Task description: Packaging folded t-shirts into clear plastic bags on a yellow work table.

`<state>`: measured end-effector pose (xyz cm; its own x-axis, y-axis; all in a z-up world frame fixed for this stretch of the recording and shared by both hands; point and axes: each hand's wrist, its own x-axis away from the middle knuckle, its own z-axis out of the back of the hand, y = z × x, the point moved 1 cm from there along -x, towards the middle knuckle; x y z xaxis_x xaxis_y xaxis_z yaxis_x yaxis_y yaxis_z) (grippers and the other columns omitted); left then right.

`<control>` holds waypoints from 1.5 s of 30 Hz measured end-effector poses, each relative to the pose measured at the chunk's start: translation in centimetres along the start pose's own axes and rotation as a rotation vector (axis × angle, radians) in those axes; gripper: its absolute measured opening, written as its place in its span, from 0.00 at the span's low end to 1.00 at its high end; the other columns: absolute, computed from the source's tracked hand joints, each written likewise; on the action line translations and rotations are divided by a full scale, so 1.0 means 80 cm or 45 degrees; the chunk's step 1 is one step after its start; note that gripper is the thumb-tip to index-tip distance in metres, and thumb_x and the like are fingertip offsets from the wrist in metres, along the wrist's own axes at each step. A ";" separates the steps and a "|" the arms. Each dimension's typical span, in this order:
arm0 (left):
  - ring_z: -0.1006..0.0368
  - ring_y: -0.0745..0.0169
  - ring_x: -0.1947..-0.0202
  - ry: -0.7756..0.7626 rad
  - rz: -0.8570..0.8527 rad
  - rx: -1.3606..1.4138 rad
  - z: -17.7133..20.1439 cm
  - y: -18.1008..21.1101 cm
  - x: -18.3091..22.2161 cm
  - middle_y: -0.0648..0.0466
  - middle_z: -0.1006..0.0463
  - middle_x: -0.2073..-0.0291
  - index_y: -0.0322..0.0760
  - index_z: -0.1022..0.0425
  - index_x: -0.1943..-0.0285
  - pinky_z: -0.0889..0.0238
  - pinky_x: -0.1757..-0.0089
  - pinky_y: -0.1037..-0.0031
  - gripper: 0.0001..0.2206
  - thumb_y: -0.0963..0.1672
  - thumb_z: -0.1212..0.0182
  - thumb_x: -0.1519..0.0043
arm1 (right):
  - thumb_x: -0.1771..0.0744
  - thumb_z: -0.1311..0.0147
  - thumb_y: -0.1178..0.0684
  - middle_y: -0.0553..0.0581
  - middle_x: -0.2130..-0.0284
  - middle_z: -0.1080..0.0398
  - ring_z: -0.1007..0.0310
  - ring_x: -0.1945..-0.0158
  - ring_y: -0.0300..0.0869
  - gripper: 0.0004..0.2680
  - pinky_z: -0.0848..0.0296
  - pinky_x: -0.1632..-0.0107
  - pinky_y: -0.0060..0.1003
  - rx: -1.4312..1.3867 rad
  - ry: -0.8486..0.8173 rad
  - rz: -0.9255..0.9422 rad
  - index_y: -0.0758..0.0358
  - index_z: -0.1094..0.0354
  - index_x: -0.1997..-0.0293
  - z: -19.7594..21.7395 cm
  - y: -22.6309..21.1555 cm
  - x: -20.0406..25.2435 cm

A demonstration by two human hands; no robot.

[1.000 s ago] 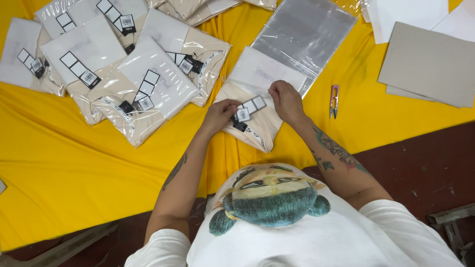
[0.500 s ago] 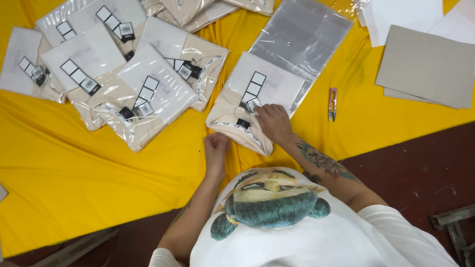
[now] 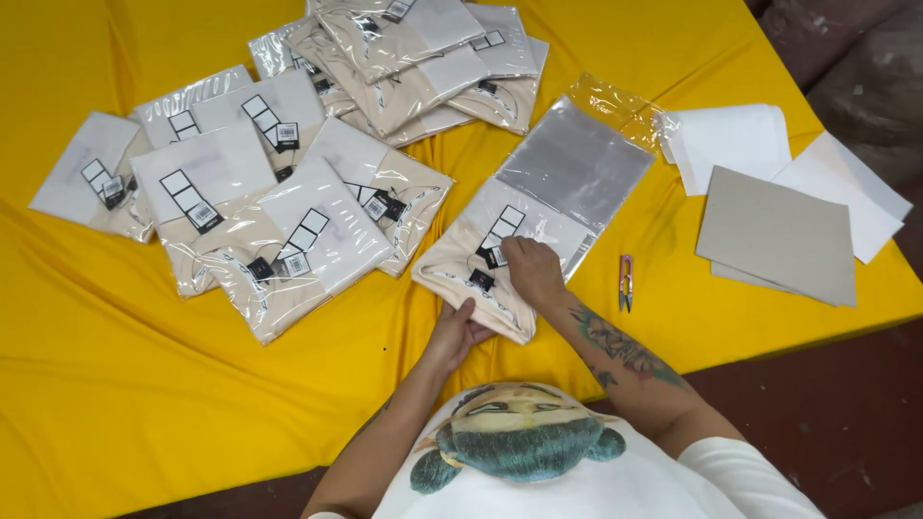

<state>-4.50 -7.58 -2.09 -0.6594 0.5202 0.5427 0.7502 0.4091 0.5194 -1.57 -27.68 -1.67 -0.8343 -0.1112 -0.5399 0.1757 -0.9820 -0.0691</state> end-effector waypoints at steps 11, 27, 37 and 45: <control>0.21 0.42 0.51 -0.144 -0.191 -0.025 -0.067 0.049 -0.001 0.40 0.26 0.47 0.43 0.57 0.22 0.25 0.51 0.50 0.22 0.44 0.58 0.25 | 0.30 0.59 0.56 0.57 0.82 0.27 0.23 0.75 0.52 0.03 0.24 0.64 0.49 -0.292 -0.559 0.343 0.55 0.39 0.59 0.145 -0.073 -0.081; 0.21 0.46 0.59 -0.189 -0.106 -0.042 -0.093 0.025 -0.049 0.40 0.25 0.50 0.48 0.45 0.28 0.19 0.57 0.53 0.21 0.49 0.45 0.29 | 0.29 0.60 0.53 0.53 0.86 0.34 0.30 0.80 0.47 0.06 0.26 0.69 0.40 -0.553 -0.264 0.445 0.59 0.36 0.55 0.121 -0.185 0.007; 0.48 0.30 0.27 -0.411 -1.378 -1.880 -0.155 0.112 -0.012 0.35 0.41 0.29 0.36 0.46 0.23 0.52 0.34 0.39 0.23 0.43 0.58 0.29 | 0.28 0.52 0.46 0.48 0.81 0.34 0.28 0.76 0.43 0.08 0.27 0.66 0.36 -0.936 -0.056 0.505 0.52 0.29 0.60 0.176 -0.176 0.012; 0.54 0.34 0.24 -0.358 -1.396 -2.775 0.006 -0.021 -0.070 0.44 0.46 0.23 0.62 0.48 0.20 0.64 0.36 0.31 0.23 0.50 0.61 0.27 | 0.33 0.41 0.47 0.56 0.69 0.23 0.20 0.66 0.51 0.06 0.23 0.64 0.45 -0.904 -0.382 -0.226 0.53 0.28 0.59 0.147 -0.076 0.098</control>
<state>-2.04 -10.78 -6.30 -0.4505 0.8634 -0.2270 -0.8912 -0.4197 0.1723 -15.32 -24.38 4.33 -0.9686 -0.0980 -0.2284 0.2342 -0.6678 -0.7065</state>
